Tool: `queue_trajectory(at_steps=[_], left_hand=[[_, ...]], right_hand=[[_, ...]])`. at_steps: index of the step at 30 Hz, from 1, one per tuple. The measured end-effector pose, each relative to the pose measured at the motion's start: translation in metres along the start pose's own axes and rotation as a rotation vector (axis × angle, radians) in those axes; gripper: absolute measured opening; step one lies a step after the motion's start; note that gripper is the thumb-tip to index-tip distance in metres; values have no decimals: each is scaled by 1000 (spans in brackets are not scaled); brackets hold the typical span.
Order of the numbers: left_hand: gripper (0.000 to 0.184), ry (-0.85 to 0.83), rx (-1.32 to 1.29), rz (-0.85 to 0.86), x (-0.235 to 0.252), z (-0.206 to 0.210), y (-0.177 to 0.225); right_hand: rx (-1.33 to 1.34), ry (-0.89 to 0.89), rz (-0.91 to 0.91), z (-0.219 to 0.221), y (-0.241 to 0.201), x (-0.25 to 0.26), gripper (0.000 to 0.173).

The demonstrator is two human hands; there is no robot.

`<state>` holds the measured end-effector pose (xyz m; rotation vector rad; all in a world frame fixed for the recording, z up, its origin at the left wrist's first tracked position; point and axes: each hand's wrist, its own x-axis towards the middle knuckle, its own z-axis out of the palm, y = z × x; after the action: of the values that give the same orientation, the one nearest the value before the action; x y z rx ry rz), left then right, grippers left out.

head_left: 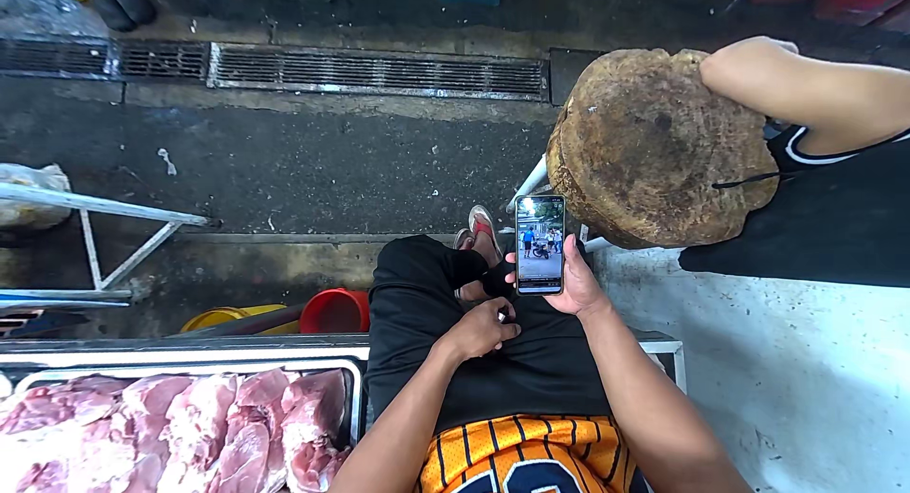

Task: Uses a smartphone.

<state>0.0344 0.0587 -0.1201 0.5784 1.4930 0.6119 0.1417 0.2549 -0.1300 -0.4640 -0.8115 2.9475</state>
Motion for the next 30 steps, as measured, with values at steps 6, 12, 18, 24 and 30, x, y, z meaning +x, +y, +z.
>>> queue_trajectory(at_steps=[6, 12, 18, 24, 30], left_hand=[[34, -4, -3, 0, 1, -1, -1], [34, 0, -14, 7, 0, -1, -1], [34, 2, -14, 1, 0, 0, 0], [34, -1, -32, -12, -1, 0, 0], [34, -1, -39, -20, -2, 0, 0]], right_hand=[[-8, 5, 2, 1, 0, 0, 83], [-21, 3, -2, 2, 0, 1, 82], [-7, -3, -5, 4, 2, -1, 82], [0, -15, 6, 8, 2, 1, 81], [5, -19, 5, 9, 3, 1, 81]])
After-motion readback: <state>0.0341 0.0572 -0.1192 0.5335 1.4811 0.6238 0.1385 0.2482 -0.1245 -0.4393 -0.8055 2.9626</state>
